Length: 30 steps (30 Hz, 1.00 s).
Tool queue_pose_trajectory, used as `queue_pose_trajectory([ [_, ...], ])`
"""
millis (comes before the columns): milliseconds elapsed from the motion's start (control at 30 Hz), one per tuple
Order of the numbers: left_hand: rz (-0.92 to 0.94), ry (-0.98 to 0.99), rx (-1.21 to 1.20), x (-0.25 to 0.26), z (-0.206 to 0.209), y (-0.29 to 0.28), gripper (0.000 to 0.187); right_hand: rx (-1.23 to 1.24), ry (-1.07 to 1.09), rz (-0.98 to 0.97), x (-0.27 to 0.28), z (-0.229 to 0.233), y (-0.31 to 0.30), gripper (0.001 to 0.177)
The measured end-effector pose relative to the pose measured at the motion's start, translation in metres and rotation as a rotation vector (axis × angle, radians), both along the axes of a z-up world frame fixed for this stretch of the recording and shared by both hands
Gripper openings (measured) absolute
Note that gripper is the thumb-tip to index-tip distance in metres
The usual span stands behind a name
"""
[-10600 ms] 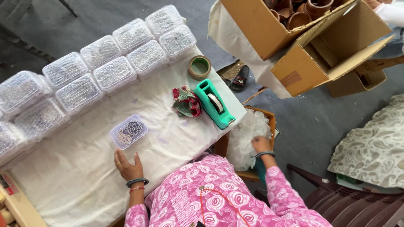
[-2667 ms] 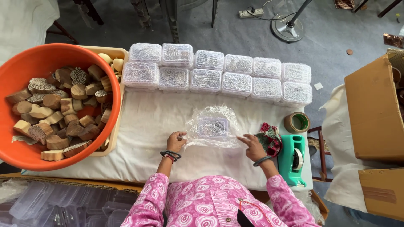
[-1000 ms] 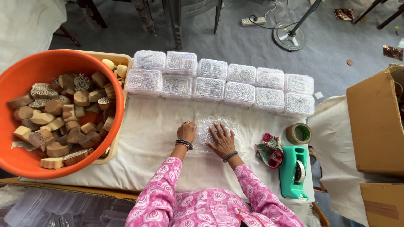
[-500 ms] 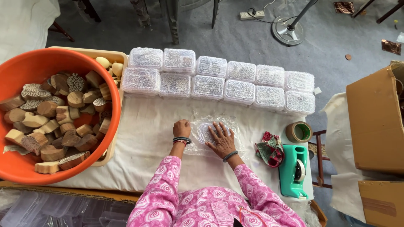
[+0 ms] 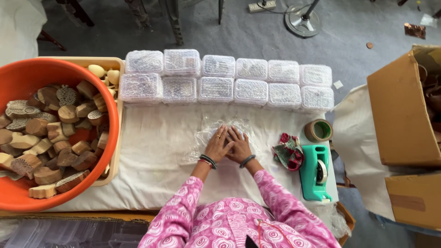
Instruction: The person places a wooden block into a plastic container, wraps the container in bubble wrap, and secures the package with tape from a dispenser. They then wipe another wooden block with a cloth.
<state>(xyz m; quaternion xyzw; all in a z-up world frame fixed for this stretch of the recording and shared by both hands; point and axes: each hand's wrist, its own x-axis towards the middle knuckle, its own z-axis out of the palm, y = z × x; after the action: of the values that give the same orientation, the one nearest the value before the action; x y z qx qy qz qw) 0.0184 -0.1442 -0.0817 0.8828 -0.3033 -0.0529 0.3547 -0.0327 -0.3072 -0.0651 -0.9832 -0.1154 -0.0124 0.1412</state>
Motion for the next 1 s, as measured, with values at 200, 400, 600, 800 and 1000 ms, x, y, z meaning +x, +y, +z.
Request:
queue_pose_trajectory([
  [200,-0.106,-0.103,0.467,0.003,0.032,0.013,0.115,0.257,0.192,-0.057,-0.024,0.057,-0.060,0.102],
  [400,-0.084,-0.146,0.509,-0.002,0.027,0.010,0.128,0.136,0.050,-0.332,-0.092,0.028,-0.120,0.084],
  [600,-0.101,-0.042,0.627,-0.002,0.052,0.007,0.133,0.439,-0.165,-0.536,-0.064,-0.025,-0.093,0.050],
  [800,-0.068,-0.035,0.673,-0.016,0.059,0.012,0.132,0.243,0.256,-0.643,-0.028,0.017,-0.058,0.052],
  [1000,-0.023,0.004,0.613,-0.030,0.051,0.019,0.133,1.280,0.550,-0.703,-0.027,-0.019,-0.097,0.038],
])
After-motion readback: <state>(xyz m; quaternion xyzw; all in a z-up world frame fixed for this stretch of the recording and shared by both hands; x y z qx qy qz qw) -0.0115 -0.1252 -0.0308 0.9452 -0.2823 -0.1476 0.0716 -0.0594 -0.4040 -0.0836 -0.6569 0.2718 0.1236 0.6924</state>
